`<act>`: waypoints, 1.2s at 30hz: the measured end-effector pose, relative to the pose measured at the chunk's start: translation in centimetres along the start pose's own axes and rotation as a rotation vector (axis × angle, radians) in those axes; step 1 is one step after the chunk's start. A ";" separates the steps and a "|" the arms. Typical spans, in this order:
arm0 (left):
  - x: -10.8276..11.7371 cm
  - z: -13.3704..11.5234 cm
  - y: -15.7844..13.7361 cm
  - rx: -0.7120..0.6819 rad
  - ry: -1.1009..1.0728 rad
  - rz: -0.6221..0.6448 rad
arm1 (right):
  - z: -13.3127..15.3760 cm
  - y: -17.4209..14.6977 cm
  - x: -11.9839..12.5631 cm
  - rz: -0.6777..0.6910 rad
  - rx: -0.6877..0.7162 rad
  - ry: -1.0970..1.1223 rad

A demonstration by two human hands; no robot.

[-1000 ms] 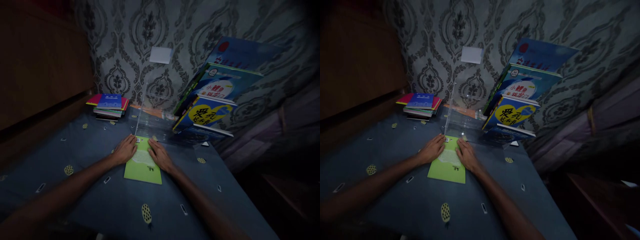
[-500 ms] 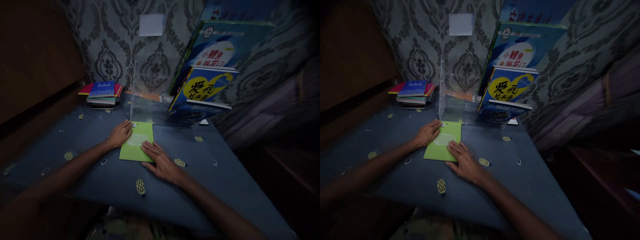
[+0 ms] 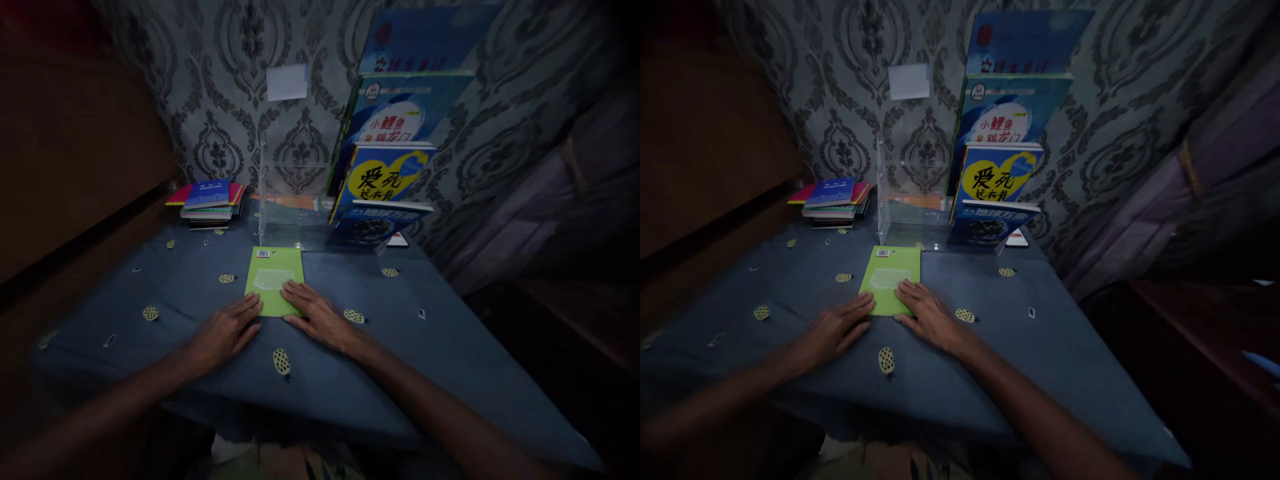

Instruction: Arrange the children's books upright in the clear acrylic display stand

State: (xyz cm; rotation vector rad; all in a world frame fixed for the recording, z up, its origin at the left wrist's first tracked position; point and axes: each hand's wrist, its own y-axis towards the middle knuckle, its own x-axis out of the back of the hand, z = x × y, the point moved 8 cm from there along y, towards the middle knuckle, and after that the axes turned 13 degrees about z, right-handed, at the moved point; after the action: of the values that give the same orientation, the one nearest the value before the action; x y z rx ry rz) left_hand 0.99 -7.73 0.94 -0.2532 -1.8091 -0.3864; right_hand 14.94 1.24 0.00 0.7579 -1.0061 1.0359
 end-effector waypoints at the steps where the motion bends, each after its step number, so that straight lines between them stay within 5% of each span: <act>1: 0.0 -0.4 -0.3 -0.007 0.003 -0.009 | 0.0 -0.1 0.0 -0.004 0.002 -0.003; 11: 2.0 -1.8 3.0 -0.036 0.029 -0.057 | -1.0 -0.9 -0.2 -0.177 0.082 -0.035; 25: -0.1 1.2 18.3 -0.124 0.120 0.079 | 0.7 -0.5 1.4 -0.072 0.007 -0.010; 30: 0.1 1.1 18.7 -0.162 0.149 0.073 | 0.6 -0.7 1.7 -0.094 0.029 -0.005; 36: -0.6 -0.2 15.8 -0.264 0.027 0.113 | 1.2 -0.3 2.5 -0.085 0.003 0.083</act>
State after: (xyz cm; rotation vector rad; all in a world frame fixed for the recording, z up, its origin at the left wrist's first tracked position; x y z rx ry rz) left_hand 7.14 6.81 2.48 -0.5292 -1.7068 -0.5455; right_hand 15.33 0.92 2.74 0.7477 -0.8944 0.9881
